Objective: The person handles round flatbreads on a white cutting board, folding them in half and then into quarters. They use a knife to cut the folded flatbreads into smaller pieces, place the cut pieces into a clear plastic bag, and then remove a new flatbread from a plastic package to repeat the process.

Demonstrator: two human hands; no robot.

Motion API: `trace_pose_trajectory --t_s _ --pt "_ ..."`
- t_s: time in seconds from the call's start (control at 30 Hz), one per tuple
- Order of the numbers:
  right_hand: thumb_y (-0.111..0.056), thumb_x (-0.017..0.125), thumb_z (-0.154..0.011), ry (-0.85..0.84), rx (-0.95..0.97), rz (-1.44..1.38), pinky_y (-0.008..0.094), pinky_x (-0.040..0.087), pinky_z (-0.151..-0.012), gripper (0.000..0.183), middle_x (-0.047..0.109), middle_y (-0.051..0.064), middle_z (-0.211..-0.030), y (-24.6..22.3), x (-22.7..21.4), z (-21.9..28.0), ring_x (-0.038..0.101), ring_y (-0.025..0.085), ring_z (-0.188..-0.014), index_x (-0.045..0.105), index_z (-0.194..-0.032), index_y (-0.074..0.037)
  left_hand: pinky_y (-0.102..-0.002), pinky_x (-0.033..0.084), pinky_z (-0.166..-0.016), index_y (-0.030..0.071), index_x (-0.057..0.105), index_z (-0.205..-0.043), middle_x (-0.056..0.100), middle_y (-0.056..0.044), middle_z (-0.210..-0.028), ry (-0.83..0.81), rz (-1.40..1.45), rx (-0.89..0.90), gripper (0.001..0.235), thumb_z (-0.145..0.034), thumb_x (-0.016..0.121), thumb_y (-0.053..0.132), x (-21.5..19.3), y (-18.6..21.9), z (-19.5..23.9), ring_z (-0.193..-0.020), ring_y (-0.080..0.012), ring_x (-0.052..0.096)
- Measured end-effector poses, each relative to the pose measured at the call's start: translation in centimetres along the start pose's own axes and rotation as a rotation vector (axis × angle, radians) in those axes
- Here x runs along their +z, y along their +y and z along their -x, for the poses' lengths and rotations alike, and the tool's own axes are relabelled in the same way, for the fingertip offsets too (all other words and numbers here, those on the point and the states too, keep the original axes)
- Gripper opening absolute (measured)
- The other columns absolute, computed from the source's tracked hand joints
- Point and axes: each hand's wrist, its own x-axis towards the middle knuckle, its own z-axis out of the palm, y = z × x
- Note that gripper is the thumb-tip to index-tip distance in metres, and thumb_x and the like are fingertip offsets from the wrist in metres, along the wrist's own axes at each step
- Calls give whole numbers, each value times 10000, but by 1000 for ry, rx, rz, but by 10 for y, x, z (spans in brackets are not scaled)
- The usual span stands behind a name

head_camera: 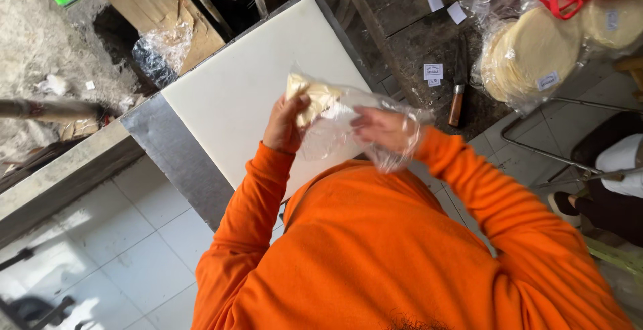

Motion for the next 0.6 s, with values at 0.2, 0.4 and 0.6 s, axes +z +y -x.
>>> trace_pose_trajectory --t_s 0.2,0.4,0.6 --pt "-421 549 -1007 519 57 -39 409 584 -1010 678 652 250 -1391 18 -107 63 678 317 -1236 491 -1490 51 -342 551 -1022 39 420 -1373 617 -69 -1218 46 -297 319 557 -884 680 -21 36 3 -55 -1118 -170 640" --pt "-405 919 -740 384 -375 -889 391 537 -1035 1054 602 162 -1332 25 -100 2 614 254 -1154 332 -1533 -34 -405 516 -1057 62 417 -1400 576 -123 -1279 -157 -120 100 517 -984 713 142 101 -70 -117 -1182 -238 591" --pt "-191 894 -827 659 -476 -1000 393 582 -1018 659 660 106 -1216 95 -158 -43 663 252 -1145 534 -1333 32 -462 501 -1089 49 439 -1564 492 -248 -1335 55 -1325 189 631 -1059 623 379 118 -116 -172 -1239 -362 512"
